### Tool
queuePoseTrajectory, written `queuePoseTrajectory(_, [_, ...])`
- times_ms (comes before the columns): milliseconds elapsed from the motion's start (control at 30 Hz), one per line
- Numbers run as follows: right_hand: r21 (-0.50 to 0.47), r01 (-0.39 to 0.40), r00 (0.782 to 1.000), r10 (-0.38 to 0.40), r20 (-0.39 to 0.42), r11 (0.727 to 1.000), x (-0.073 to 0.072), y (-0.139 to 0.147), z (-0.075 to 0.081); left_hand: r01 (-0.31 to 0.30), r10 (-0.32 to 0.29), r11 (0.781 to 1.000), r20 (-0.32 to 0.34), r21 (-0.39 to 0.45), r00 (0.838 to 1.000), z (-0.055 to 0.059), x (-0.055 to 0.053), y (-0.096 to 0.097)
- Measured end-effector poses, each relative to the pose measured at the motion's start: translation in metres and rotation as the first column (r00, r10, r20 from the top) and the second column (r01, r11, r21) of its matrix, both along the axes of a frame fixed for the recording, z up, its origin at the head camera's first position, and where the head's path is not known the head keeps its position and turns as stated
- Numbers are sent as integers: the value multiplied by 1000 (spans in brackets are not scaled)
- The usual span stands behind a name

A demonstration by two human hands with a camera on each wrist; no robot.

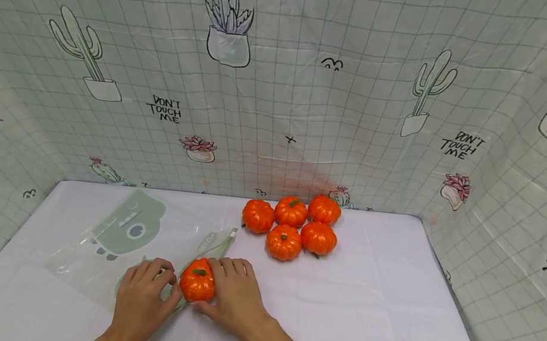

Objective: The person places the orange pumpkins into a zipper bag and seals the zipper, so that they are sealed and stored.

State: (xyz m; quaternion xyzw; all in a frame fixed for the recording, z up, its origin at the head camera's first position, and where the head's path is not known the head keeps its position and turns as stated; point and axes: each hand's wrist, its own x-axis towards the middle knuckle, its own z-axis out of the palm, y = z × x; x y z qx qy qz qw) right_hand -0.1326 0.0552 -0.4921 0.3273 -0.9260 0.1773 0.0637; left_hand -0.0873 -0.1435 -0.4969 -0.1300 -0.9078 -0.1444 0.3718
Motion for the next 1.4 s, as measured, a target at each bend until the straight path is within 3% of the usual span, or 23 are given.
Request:
queuePoseTrajectory(333, [20,-4,1000,4,-15,1000,0,-6,-4,-13,13,1000,-41,16,999,-1,-2,1])
queuePoseTrajectory(867, [32,-13,999,14,-37,999,3,-18,-10,-15,16,1000,-36,18,999,-1,0,2])
queuePoseTrajectory(1167, [42,-17,998,20,-55,999,2,-20,-18,-2,4,1000,-73,28,997,-1,-2,4])
queuePoseTrajectory(1400, [20,11,998,-10,-56,1000,5,-14,-17,-2,4,999,-67,38,998,-1,-2,4])
